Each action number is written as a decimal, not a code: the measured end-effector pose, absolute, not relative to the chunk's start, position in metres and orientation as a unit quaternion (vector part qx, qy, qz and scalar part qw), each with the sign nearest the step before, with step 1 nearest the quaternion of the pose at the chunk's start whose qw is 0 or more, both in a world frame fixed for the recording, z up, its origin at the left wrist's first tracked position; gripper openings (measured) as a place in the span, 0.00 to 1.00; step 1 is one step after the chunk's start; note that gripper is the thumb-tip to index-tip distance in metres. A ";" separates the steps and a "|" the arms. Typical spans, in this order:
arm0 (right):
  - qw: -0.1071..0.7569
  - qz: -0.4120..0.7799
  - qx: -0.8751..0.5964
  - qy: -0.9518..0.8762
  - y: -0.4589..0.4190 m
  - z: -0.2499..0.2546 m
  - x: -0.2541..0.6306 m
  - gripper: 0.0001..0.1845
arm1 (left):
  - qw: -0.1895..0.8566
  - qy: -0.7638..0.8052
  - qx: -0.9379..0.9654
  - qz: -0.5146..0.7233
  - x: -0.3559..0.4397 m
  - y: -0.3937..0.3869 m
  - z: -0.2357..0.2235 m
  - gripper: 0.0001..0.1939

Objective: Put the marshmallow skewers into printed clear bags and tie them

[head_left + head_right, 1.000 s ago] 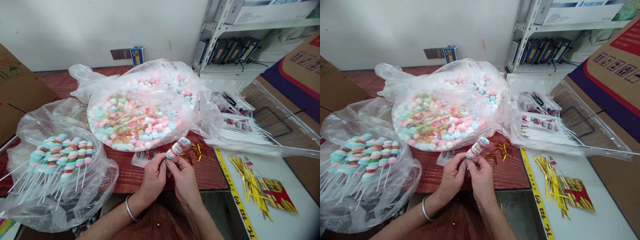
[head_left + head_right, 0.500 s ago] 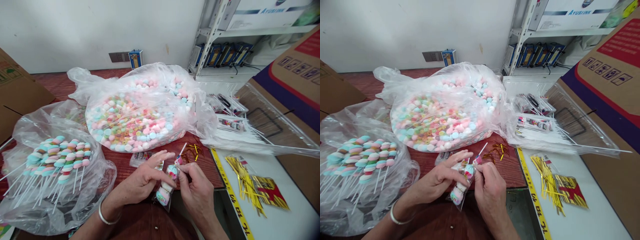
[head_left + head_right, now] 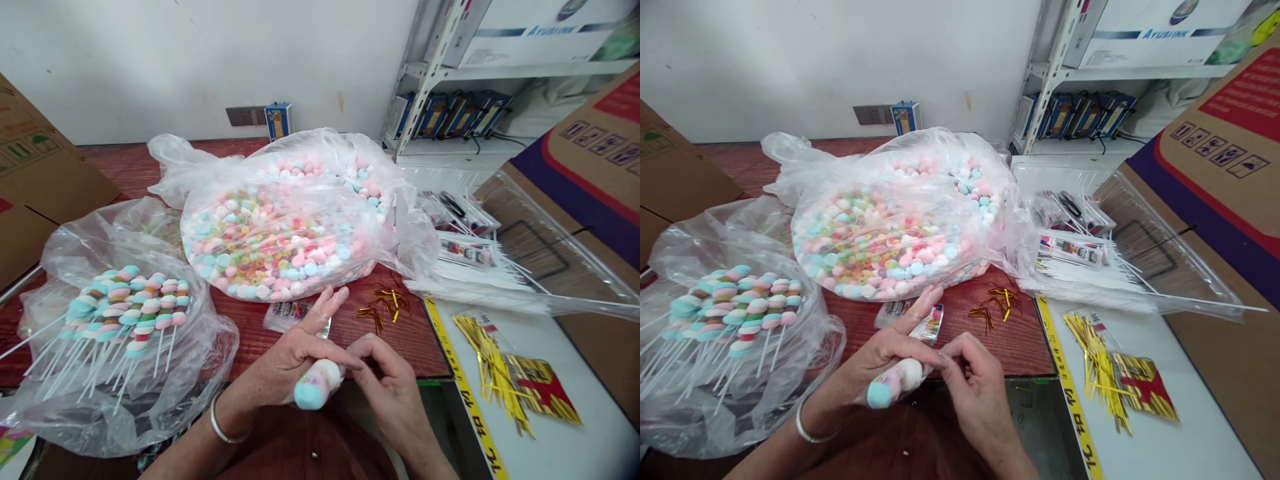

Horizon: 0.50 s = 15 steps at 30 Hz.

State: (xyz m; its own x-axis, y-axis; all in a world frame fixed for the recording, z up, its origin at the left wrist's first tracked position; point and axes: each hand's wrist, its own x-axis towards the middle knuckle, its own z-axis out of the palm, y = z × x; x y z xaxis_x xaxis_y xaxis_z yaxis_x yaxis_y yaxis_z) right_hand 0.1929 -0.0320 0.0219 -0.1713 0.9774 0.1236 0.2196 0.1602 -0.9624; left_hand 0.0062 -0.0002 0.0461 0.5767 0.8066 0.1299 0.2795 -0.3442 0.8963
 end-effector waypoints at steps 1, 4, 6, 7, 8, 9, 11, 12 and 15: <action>0.435 0.447 -0.482 -0.616 -0.030 0.020 0.196 0.12 | 0.441 0.351 0.778 0.278 0.005 0.000 0.045 0.13; 0.438 0.456 -0.488 -0.602 -0.030 0.015 0.199 0.12 | 0.390 0.351 0.811 0.260 0.001 0.001 0.041 0.13; 0.441 0.454 -0.491 -0.598 -0.032 0.012 0.197 0.12 | 0.359 0.344 0.834 0.241 -0.001 0.001 0.041 0.14; 0.443 0.449 -0.492 -0.600 -0.033 0.011 0.197 0.12 | 0.352 0.338 0.842 0.230 -0.003 0.001 0.042 0.15; 0.445 0.440 -0.493 -0.604 -0.034 0.010 0.197 0.12 | 0.351 0.330 0.849 0.215 -0.004 0.000 0.043 0.15; 0.447 0.428 -0.493 -0.611 -0.035 0.010 0.197 0.11 | 0.356 0.321 0.855 0.200 -0.006 -0.001 0.045 0.16; 0.452 0.392 -0.497 -0.628 -0.035 0.012 0.200 0.10 | 0.363 0.306 0.862 0.176 -0.009 -0.004 0.047 0.20; 0.457 0.367 -0.501 -0.637 -0.035 0.014 0.202 0.09 | 0.362 0.306 0.864 0.170 -0.010 -0.006 0.046 0.24; 0.463 0.296 -0.492 -0.675 -0.035 0.020 0.205 0.06 | 0.349 0.351 0.852 0.170 -0.004 -0.011 0.041 0.32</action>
State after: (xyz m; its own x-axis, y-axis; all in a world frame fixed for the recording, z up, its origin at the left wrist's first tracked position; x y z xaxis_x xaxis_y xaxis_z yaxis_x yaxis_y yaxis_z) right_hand 0.2046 -0.0352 0.0196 -0.0876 0.9383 0.3346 0.3900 0.3414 -0.8552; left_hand -0.0045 -0.0106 0.0409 0.6948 0.7178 0.0451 0.4798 -0.5094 0.7144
